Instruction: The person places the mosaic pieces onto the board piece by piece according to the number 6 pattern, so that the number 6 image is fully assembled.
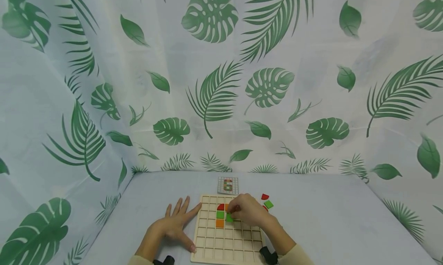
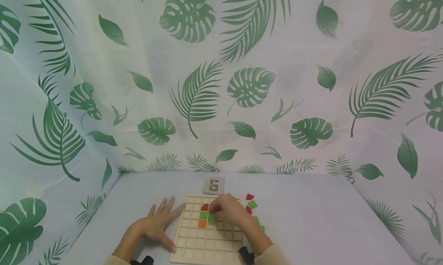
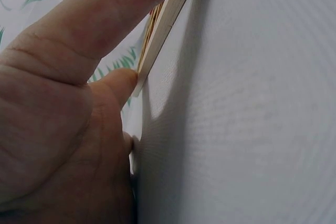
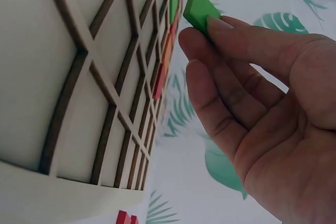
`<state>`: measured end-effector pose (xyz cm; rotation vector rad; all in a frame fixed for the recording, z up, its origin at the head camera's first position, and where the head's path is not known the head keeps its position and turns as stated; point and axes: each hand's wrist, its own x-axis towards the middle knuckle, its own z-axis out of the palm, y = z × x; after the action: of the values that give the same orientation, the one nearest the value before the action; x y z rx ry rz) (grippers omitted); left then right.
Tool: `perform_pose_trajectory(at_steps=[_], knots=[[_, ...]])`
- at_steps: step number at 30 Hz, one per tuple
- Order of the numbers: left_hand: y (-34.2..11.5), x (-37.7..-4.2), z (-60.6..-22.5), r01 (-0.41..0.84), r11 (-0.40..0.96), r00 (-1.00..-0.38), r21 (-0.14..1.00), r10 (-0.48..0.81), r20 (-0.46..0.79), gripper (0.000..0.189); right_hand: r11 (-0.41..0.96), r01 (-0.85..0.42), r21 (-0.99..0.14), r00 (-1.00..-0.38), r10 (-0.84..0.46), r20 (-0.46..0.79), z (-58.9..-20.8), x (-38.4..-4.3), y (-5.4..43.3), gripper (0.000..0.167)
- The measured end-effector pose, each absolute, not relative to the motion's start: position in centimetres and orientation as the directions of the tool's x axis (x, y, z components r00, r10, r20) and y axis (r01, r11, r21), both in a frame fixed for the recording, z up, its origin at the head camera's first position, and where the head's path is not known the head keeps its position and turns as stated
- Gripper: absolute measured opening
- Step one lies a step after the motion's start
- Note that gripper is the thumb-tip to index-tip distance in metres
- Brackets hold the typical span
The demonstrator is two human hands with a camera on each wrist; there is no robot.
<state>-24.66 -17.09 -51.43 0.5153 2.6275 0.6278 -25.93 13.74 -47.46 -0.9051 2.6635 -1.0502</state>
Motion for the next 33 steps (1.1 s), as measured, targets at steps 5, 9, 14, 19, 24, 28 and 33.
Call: perform_pose_trajectory(at_steps=[5,9,14,19,24,28,33], knots=[[-17.0,-24.6,-51.3,0.257,0.834,-0.859,0.489,0.429,-0.280,0.138,0.567,-0.495,-0.659,-0.804,-0.587,0.098,-47.8,-25.9,13.8,0.012],[-17.0,-24.5,-51.3,0.257,0.832,-0.860,0.491,0.429,-0.278,0.138,0.553,-0.520,-0.651,-0.788,-0.606,0.114,-48.3,-26.2,13.7,0.011],[-17.0,-24.5,-51.2,0.262,0.832,-0.859,0.489,0.432,-0.276,0.138,0.549,-0.525,-0.651,-0.781,-0.614,0.113,-48.8,-26.2,13.7,0.011],[-16.9,-24.4,-50.9,0.255,0.829,-0.859,0.497,0.430,-0.277,0.137,0.579,-0.537,-0.614,-0.785,-0.610,0.111,-49.1,-26.3,13.5,0.011],[-16.9,-24.4,-50.7,0.252,0.828,-0.861,0.502,0.428,-0.274,0.138,0.581,-0.540,-0.609,-0.781,-0.616,0.105,-49.2,-26.4,13.4,0.012],[-16.9,-24.4,-50.8,0.253,0.830,-0.861,0.498,0.428,-0.275,0.137,0.567,-0.540,-0.622,-0.770,-0.631,0.094,-49.1,-26.3,13.3,0.011],[-16.9,-24.5,-51.1,0.261,0.832,-0.860,0.489,0.431,-0.275,0.137,0.566,-0.534,-0.628,-0.768,-0.635,0.082,-49.1,-26.2,13.3,0.011]])
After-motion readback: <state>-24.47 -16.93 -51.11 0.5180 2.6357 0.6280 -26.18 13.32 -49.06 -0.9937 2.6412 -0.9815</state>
